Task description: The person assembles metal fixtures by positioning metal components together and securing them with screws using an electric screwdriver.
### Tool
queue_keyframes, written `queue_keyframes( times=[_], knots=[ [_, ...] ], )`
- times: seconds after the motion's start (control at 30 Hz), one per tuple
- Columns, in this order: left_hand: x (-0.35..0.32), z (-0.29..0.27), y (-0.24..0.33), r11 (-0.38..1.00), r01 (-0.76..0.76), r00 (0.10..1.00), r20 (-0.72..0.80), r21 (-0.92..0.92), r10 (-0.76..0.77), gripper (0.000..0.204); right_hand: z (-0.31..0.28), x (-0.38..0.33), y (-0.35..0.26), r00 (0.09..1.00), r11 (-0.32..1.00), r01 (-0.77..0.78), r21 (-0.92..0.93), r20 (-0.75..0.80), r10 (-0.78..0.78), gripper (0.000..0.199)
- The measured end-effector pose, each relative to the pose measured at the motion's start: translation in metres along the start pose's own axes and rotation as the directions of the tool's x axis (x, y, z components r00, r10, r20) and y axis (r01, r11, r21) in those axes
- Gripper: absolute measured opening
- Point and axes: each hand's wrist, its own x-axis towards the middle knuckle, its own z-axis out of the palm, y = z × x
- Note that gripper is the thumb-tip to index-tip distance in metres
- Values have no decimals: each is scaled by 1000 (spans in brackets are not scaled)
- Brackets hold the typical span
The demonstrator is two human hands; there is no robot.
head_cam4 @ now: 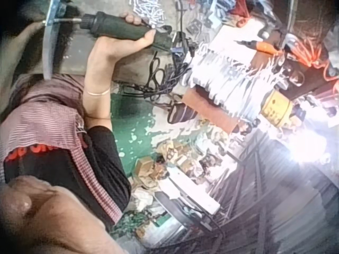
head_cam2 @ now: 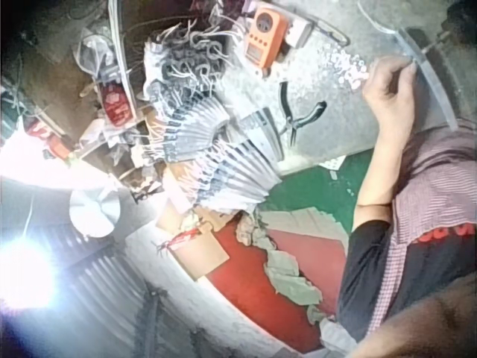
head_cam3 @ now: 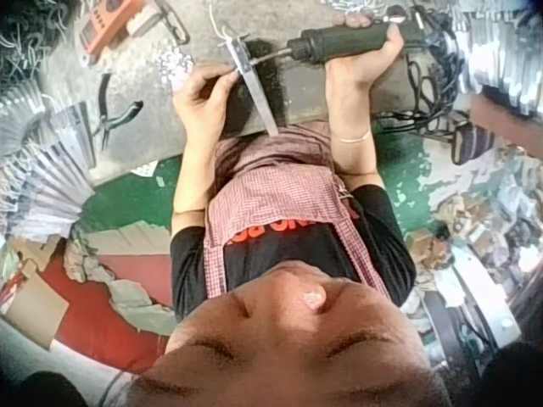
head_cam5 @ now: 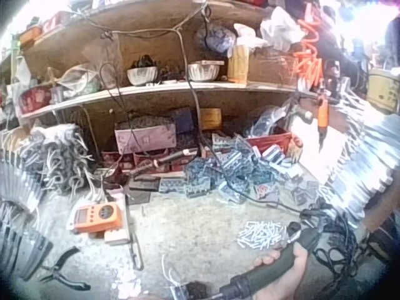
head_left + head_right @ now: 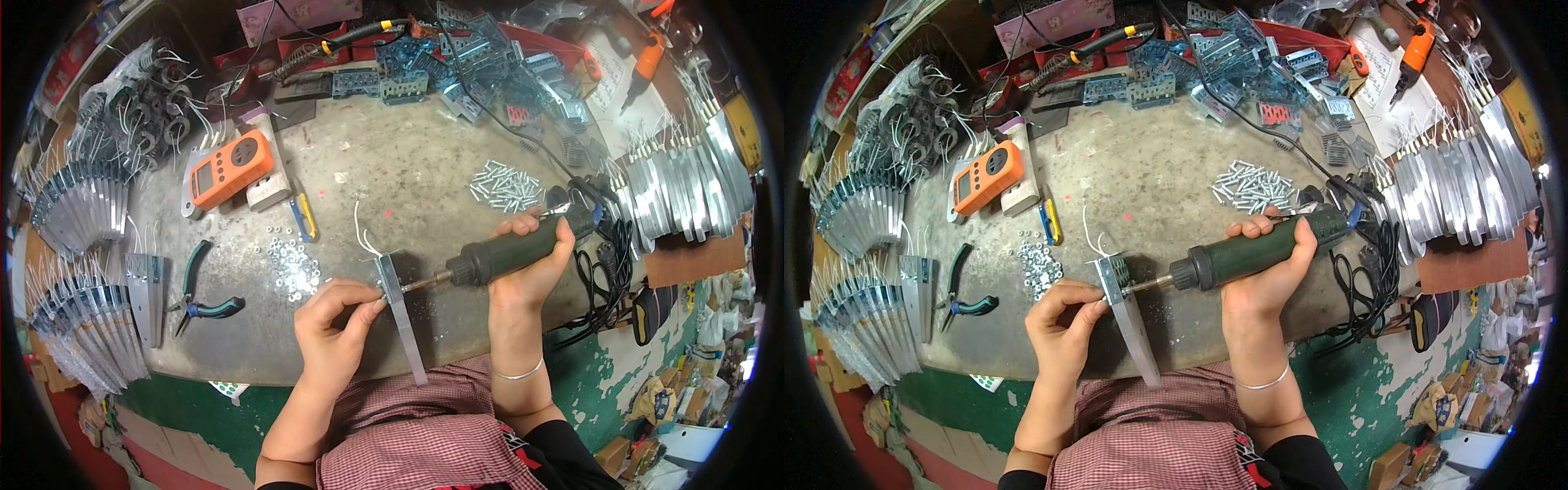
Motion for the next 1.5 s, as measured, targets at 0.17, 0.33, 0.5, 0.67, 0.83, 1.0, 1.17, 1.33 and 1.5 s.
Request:
queue_keyframes(
  times=[0.17, 0.33, 0.5, 0.67, 0.83, 1.0, 1.17, 1.33, 1.5],
  knots=[
    [0, -2, 1, 1000, -21, 999, 42, 10, 21, 9, -1, -3, -1, 999, 999, -41, 0, 0, 41, 31],
    [-11, 6, 18, 995, 69, 997, -38, 66, -67, 19, -2, -6, 0, 999, 999, -36, 14, 10, 36, 33],
    [-16, 16, 12, 968, -91, 995, -3, 232, 95, 24, -5, -3, 1, 995, 993, -84, 83, 64, 79, 32],
    [-12, 27, 9, 984, -18, 999, -36, 176, 25, 23, -3, -5, -10, 992, 999, 43, 25, 121, -46, 30],
    [-27, 19, 10, 960, 72, 988, -150, 272, -31, 29, -1, -8, -1, 989, 976, -147, 163, 39, 143, 32],
    [-18, 25, 27, 951, 134, 981, -170, 280, -89, 20, -11, -2, 5, 977, 955, -178, 237, 161, 142, 30],
    [-14, 26, 22, 978, 105, 993, -67, 178, -95, 24, -13, -6, -10, 990, 973, -69, 219, 138, 39, 29],
    [-12, 16, 17, 953, 237, 970, 14, 187, -244, 38, -16, -7, -11, 999, 986, -23, 168, 34, 18, 28],
    [-11, 14, 28, 910, 329, 934, 55, 250, -353, 47, -21, -9, 0, 996, 996, 73, 59, -45, -70, 22]
  ],
)
